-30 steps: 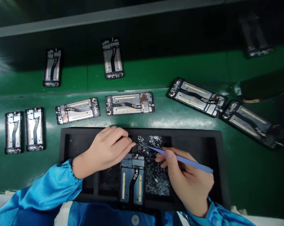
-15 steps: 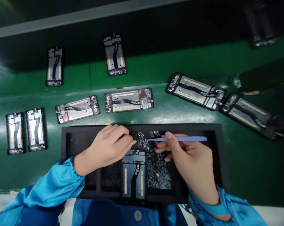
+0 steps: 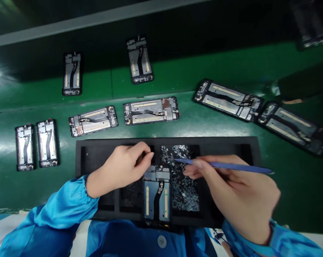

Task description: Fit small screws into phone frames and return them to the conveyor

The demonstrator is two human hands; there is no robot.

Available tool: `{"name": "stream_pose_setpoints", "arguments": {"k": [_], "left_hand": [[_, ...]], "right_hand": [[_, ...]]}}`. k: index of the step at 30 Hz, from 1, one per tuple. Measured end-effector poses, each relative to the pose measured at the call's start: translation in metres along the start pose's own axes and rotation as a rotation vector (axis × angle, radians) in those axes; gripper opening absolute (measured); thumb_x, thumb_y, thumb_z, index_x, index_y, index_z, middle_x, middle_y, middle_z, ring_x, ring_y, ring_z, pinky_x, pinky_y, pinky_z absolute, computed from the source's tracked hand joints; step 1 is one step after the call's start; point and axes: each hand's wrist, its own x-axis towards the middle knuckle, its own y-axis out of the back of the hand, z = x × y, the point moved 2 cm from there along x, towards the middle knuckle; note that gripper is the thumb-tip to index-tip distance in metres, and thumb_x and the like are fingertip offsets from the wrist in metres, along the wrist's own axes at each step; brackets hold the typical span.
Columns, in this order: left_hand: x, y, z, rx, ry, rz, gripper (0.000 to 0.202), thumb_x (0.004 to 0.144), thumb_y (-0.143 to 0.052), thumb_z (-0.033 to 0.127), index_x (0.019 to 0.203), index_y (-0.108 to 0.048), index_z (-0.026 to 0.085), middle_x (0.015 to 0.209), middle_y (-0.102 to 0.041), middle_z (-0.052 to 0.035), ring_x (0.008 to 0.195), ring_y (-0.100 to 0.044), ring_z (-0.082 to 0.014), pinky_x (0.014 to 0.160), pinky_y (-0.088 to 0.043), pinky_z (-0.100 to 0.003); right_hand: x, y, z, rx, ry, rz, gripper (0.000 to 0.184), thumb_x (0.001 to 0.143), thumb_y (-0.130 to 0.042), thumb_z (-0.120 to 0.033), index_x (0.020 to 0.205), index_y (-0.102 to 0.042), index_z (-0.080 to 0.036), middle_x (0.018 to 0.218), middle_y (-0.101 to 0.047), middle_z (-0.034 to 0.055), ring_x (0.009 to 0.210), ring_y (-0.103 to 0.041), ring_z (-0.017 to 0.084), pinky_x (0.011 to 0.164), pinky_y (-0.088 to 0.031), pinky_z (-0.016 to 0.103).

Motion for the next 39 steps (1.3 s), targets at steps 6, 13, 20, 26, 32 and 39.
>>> {"name": "stream_pose_setpoints", "arguments": {"k": [6, 13, 20, 26, 32, 39], "left_hand": [[-0.006, -0.001, 0.006, -0.225, 0.265, -0.109, 0.017, 0.097, -0.046, 0.011, 0.092, -0.06, 0.019, 0.063, -0.051, 0.0073, 0.052, -0.046, -0.0082, 0.053, -0.035, -0.022], [-0.012, -0.01, -0.002, -0.14, 0.283, -0.239, 0.017, 0.094, -0.044, 0.008, 0.086, -0.053, 0.019, 0.072, -0.059, -0.0003, 0.063, -0.059, -0.0162, 0.058, -0.038, -0.029], [-0.005, 0.001, -0.003, -0.603, 0.571, -0.553, 0.021, 0.101, -0.038, 0.018, 0.092, -0.057, 0.019, 0.058, -0.065, 0.0032, 0.043, -0.062, -0.012, 0.043, -0.046, -0.019], [0.002, 0.002, -0.005, -0.714, 0.657, -0.645, 0.022, 0.1, -0.036, 0.016, 0.093, -0.057, 0.017, 0.063, -0.07, 0.0008, 0.051, -0.071, -0.0132, 0.046, -0.05, -0.016], [0.003, 0.001, -0.006, -0.741, 0.673, -0.655, 0.023, 0.099, -0.036, 0.013, 0.092, -0.058, 0.017, 0.064, -0.069, 0.0001, 0.059, -0.075, -0.0167, 0.047, -0.054, -0.017], [0.003, 0.001, -0.006, -0.75, 0.668, -0.659, 0.028, 0.1, -0.034, 0.011, 0.096, -0.061, 0.016, 0.066, -0.067, -0.0002, 0.066, -0.078, -0.0193, 0.049, -0.058, -0.019]], "right_hand": [[0.006, -0.008, -0.019, -0.163, 0.52, -0.106, 0.039, 0.104, -0.056, -0.047, 0.078, -0.075, -0.025, 0.068, -0.077, -0.003, 0.053, -0.073, 0.015, 0.049, -0.056, 0.026], [0.007, -0.031, -0.022, -0.096, 0.651, -0.165, 0.017, 0.103, -0.063, -0.031, 0.09, -0.066, -0.021, 0.069, -0.078, -0.0023, 0.056, -0.074, 0.014, 0.057, -0.058, 0.023], [0.005, -0.031, -0.019, -0.038, 0.574, -0.225, 0.003, 0.101, -0.066, -0.027, 0.099, -0.064, -0.025, 0.076, -0.079, -0.0041, 0.061, -0.076, 0.015, 0.06, -0.06, 0.024], [0.003, -0.031, -0.015, 0.008, 0.58, -0.274, 0.007, 0.099, -0.069, -0.023, 0.103, -0.064, -0.023, 0.078, -0.079, -0.0032, 0.063, -0.075, 0.014, 0.062, -0.061, 0.024], [0.0, -0.031, -0.014, 0.087, 0.528, -0.283, 0.014, 0.093, -0.074, -0.017, 0.103, -0.069, -0.026, 0.082, -0.08, -0.0036, 0.064, -0.076, 0.016, 0.06, -0.062, 0.026], [-0.001, -0.03, -0.011, 0.018, 0.554, -0.264, 0.013, 0.093, -0.075, -0.018, 0.102, -0.068, -0.023, 0.085, -0.08, -0.0029, 0.066, -0.076, 0.015, 0.065, -0.061, 0.024]]}}
